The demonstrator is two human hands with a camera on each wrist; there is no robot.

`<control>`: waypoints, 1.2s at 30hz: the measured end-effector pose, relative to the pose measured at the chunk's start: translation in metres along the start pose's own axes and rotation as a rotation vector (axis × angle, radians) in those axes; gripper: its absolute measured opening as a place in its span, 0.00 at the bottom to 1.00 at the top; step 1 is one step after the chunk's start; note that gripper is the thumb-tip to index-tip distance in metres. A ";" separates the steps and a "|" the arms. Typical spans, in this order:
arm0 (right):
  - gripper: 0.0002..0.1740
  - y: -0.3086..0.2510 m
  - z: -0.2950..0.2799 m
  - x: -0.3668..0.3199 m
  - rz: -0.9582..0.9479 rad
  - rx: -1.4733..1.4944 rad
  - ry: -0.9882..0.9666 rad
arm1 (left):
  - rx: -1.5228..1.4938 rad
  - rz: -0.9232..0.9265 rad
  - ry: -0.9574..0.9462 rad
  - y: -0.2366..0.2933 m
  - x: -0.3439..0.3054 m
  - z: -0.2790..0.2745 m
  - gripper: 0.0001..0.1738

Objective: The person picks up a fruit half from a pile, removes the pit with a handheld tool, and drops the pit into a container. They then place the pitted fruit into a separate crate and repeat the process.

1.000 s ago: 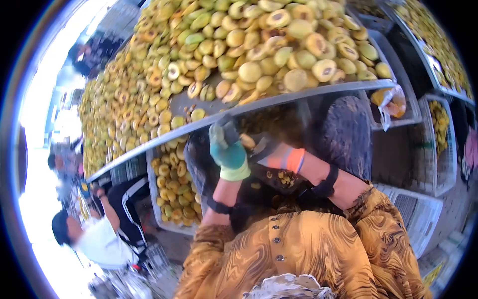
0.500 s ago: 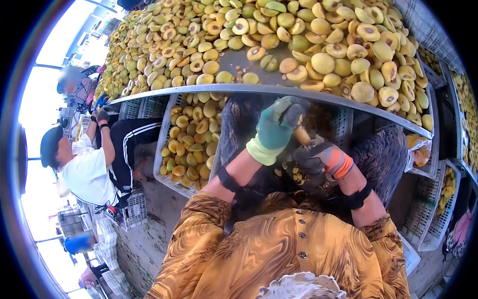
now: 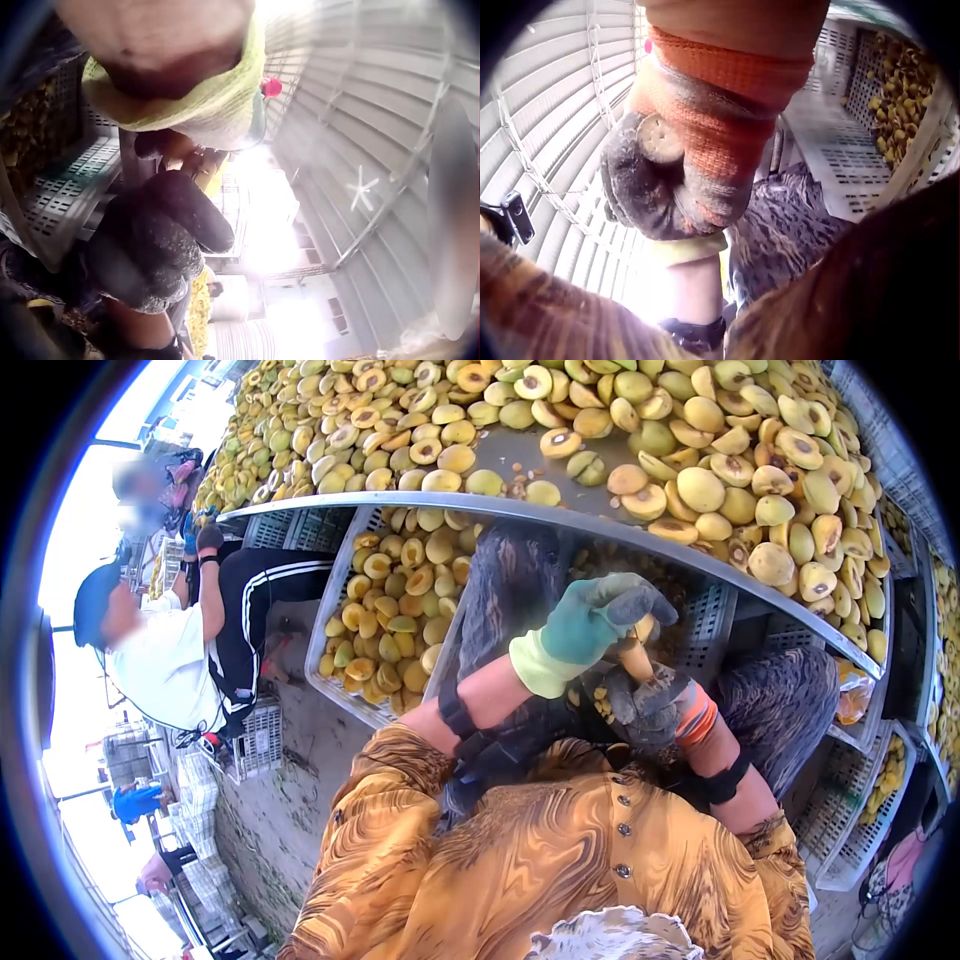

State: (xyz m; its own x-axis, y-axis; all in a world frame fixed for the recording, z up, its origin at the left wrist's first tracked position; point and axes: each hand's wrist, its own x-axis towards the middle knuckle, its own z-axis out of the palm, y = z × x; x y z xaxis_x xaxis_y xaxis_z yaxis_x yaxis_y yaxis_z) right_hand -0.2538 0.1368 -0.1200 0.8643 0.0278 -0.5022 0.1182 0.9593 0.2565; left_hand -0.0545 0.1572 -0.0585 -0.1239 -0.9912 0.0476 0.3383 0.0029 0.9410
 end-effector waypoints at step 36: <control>0.07 -0.020 0.009 0.050 -0.445 -0.649 0.476 | 1.852 -0.990 0.642 -0.099 -0.317 -0.278 0.44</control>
State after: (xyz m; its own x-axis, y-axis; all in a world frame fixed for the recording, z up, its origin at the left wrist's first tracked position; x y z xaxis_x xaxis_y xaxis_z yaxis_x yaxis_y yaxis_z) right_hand -0.2084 0.1162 -0.1427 0.4955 -0.4073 -0.7672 -0.0298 0.8748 -0.4836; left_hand 0.2102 0.4338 -0.2597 0.7246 -0.6490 -0.2317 -0.6891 -0.6879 -0.2281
